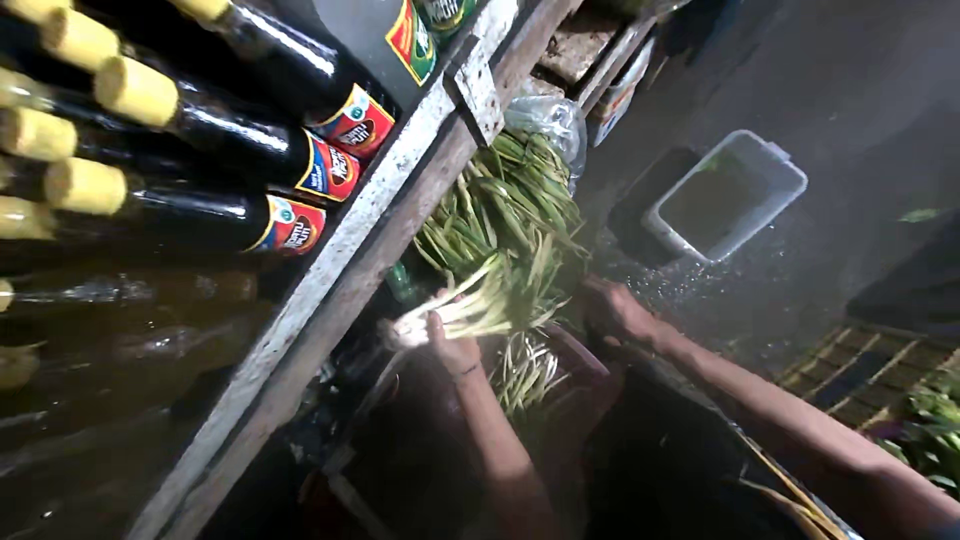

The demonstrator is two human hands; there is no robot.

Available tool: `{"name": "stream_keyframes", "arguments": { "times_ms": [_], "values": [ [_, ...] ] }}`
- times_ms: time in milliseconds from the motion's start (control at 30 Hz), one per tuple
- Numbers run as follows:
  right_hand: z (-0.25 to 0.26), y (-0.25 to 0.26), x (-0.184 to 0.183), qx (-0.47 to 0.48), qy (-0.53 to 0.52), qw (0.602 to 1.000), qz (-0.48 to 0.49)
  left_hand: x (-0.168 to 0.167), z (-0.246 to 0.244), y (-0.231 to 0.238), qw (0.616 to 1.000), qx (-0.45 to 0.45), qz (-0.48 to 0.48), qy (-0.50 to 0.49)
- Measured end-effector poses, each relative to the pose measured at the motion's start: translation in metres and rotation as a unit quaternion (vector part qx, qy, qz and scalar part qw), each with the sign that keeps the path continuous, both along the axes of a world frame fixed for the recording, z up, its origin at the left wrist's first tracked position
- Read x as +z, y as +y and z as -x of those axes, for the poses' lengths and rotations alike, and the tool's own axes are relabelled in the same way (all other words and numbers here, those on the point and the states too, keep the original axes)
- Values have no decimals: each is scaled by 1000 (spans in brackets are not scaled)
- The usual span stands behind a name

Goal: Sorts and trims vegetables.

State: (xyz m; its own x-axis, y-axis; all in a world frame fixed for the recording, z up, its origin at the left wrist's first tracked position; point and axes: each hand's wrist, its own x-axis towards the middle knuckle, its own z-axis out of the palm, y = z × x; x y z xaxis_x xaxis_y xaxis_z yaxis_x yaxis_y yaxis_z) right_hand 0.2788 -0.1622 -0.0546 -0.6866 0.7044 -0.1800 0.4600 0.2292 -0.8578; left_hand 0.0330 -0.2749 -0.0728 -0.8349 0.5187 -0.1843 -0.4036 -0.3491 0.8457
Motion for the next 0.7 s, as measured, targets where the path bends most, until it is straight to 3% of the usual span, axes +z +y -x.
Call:
{"name": "stream_keyframes", "arguments": {
  "times_ms": [133,267,367,533,700],
  "values": [
    [71,13,23,142,95,983,-67,15,-35,-7,996,-27,6,80],
    [85,25,66,236,133,961,-53,50,-47,1,985,-65,55,151],
    [71,31,96,213,148,965,-43,71,-49,13,969,-109,23,218],
    [26,27,137,123,207,953,-186,126,-67,34,896,-222,-16,384],
    [-37,4,191,75,214,947,-229,182,-106,35,826,-314,-82,462]
  ]
}}
